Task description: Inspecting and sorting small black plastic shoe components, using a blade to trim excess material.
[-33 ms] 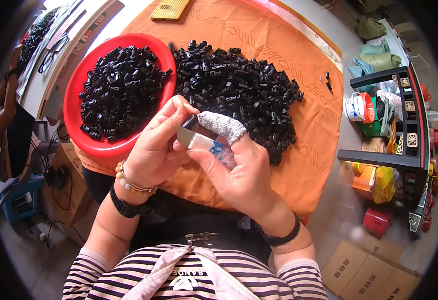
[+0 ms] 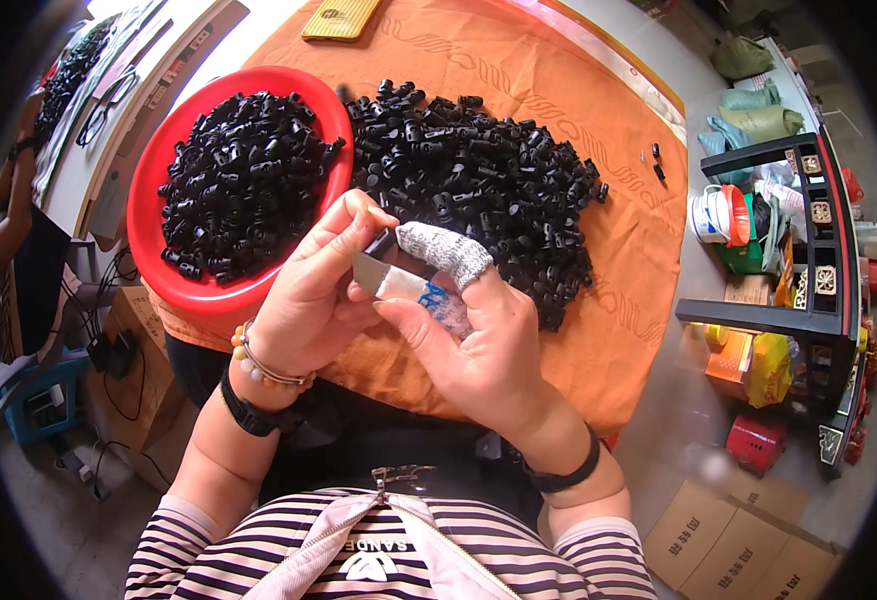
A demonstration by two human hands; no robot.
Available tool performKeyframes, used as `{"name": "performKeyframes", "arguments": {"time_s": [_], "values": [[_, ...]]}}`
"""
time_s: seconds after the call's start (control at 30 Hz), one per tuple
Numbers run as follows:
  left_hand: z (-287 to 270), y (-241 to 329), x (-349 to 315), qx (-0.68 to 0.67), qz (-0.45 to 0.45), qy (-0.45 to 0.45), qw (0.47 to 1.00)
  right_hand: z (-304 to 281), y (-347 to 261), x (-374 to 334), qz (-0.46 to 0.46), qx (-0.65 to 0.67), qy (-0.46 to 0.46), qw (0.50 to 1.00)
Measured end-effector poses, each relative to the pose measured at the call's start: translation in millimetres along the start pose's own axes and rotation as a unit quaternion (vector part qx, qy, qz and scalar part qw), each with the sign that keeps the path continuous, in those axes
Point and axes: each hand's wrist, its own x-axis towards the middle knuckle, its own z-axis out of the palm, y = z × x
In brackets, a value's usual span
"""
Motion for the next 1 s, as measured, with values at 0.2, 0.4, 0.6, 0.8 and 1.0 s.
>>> {"name": "performKeyframes", "arguments": {"time_s": [0.2,0.4,0.6,0.8,1.0], "values": [[5.1,-2.1,-2.7,0.039,0.049,0.033,0.997,-2.1,1.7,1.6,-0.014,-0.062,-0.006,0.998],[6.2,-3.5,-2.2,0.074,0.099,0.049,0.991,-4.0,-2.7,3.2,0.003,-0.090,-0.016,0.996],[6.3,-4.7,-1.8,0.086,0.108,0.043,0.989,-5.2,-0.5,4.8,0.018,-0.033,-0.014,0.999],[8.9,-6.4,-1.7,0.087,0.109,0.044,0.989,-11.6,1.8,5.1,0.022,-0.043,-0.020,0.999],[3.4,-8.6,-1.0,0.017,0.055,0.043,0.997,-8.8,2.4,9.5,0.037,0.063,0.000,0.997]]}}
